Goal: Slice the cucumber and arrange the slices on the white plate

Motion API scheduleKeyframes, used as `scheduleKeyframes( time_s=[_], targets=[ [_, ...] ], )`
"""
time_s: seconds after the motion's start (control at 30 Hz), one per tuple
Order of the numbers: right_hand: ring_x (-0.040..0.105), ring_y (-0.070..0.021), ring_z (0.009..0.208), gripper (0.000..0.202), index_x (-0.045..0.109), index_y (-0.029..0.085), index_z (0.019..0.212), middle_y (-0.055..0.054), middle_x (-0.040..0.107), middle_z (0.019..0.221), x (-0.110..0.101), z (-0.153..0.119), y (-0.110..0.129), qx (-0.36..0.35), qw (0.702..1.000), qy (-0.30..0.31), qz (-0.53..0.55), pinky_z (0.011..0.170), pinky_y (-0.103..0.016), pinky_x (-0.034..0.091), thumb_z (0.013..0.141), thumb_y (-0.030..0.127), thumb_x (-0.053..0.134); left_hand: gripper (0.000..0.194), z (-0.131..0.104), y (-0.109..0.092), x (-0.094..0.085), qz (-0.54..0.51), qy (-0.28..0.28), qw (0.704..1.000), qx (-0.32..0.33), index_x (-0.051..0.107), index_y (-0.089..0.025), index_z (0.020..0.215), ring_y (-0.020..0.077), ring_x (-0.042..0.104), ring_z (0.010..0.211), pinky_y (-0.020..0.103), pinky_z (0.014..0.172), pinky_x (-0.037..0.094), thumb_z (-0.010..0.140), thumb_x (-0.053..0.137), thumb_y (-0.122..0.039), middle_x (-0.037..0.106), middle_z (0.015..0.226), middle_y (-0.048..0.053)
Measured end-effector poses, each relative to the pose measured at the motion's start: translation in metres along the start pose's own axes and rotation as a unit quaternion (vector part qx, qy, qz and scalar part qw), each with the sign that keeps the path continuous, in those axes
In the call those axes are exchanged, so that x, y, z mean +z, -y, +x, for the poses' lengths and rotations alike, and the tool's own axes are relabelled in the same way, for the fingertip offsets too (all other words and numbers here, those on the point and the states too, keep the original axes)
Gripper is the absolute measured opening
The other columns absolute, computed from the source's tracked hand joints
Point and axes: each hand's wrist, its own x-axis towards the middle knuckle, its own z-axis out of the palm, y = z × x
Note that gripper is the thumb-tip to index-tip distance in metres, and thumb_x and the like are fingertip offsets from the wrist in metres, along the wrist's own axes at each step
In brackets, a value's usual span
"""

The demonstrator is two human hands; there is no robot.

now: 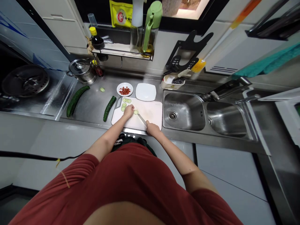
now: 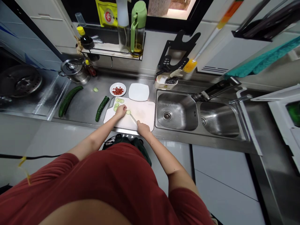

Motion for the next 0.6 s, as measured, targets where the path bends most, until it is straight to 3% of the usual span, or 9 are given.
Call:
scheduleKeyframes(
  time_s=[0.27,0.6],
  targets=[
    [0.064,-0.0248,0.095,0.029,0.043,0.017,0.123,-0.014,0.067,0.104,0.012,-0.005,-0.018,-0.008,0.999,-0.043,0.024,0.075,-0.03,0.043,0.096,0.025,0.038,0.027,-0.023,0.0,0.006,0.021,-0.028,0.998,0.06,0.064,-0.016,0.108,0.0232,0.054,0.106,0.032,0.098,0.04,0.087,0.046,-0.017,0.059,0.109,0.012],
    [0.063,-0.024,0.09,0.032,0.042,0.015,0.126,-0.014,0.066,0.1,0.006,0.007,-0.039,0.119,0.982,-0.113,0.089,0.072,-0.028,0.04,0.097,0.027,0.034,0.019,-0.027,-0.005,0.006,0.037,-0.023,0.998,0.055,0.065,-0.017,0.099,0.0255,0.053,0.105,0.035,0.096,0.043,0.086,0.052,-0.019,0.056,0.106,0.012]
  ],
)
